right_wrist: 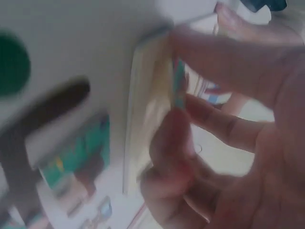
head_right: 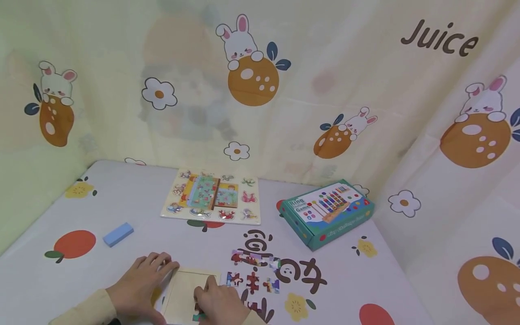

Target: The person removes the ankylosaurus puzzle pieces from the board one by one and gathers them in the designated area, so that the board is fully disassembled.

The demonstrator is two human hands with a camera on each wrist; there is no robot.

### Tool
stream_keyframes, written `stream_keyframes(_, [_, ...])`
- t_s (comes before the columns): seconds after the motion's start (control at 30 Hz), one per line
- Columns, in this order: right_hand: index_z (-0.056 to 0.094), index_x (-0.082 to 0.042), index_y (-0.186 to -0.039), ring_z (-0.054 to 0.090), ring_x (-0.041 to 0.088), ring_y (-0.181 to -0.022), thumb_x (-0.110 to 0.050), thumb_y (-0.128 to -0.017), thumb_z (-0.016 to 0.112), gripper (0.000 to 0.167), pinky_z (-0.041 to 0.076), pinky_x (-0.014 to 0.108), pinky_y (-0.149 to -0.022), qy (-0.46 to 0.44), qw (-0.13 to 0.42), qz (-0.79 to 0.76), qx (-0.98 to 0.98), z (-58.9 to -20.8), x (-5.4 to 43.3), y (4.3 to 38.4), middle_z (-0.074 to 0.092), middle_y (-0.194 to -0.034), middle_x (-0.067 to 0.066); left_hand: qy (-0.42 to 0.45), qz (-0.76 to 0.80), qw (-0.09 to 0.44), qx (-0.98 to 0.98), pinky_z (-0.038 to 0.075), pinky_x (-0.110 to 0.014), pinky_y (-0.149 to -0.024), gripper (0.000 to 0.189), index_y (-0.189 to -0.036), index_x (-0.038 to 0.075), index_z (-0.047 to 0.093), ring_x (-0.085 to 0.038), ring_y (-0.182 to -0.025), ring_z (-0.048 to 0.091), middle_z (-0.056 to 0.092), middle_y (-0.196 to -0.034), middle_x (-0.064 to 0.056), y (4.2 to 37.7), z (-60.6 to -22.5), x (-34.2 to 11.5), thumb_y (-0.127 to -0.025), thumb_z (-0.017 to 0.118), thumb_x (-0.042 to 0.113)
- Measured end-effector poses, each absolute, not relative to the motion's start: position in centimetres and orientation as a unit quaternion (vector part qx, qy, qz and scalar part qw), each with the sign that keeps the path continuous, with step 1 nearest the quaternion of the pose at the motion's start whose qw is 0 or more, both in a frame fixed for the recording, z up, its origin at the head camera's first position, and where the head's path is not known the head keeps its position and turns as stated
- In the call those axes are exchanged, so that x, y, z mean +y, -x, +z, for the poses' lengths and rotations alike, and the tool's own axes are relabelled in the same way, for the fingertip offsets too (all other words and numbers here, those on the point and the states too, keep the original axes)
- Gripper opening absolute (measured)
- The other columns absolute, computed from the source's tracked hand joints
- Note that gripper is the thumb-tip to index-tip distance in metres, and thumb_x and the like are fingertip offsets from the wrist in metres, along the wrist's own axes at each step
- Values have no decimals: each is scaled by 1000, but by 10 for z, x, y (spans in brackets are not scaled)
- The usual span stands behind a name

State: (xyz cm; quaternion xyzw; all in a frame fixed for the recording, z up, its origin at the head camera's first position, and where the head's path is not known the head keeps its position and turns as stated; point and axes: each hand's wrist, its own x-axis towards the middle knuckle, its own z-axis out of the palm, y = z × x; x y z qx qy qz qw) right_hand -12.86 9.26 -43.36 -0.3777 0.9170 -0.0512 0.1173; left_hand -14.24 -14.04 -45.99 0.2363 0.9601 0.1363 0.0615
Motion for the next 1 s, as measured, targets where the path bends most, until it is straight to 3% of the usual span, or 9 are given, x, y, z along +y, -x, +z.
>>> stream_keyframes(0.2, [64,-27,-101,39,3,-59,-27,-78,79,28,37,19,-51,329,133,-61,933,-432,90,123,45,-85,-7,-234,133,65,961,36,-60,-94,117,-129,13,51,-27,-111,42,46,-120,-3,142,-459,-139,-41,68,87])
stream_keyframes(0.5, [71,-32,-98,40,6,-55,-35,-79,77,20,38,22,-47,343,99,38,933,-430,83,122,52,-74,-7,-238,139,67,959,36,-60,-95,115,-130,12,51,-28,-112,42,46,-121,-3,143,-458,-140,-42,70,85])
stream_keyframes(0.7, [73,-27,-90,39,7,-56,-34,-81,75,12,38,23,-47,329,111,28,937,-429,79,122,50,-70,-5,-235,133,73,960,36,-60,-95,114,-129,12,52,-28,-111,42,46,-119,-3,143,-459,-139,-43,72,84])
stream_keyframes(0.9, [72,-24,-74,39,5,-51,-28,-76,77,7,33,22,-43,344,61,40,936,-426,78,120,48,-60,-5,-230,133,73,961,36,-60,-96,113,-129,12,52,-28,-112,42,47,-120,-4,142,-458,-138,-43,73,82])
stream_keyframes(1.0, [72,-23,-75,40,5,-52,-29,-76,78,8,34,22,-45,343,75,38,935,-424,79,122,50,-61,-6,-228,133,74,962,35,-60,-96,113,-129,12,52,-28,-112,42,47,-120,-4,142,-459,-138,-43,73,83])
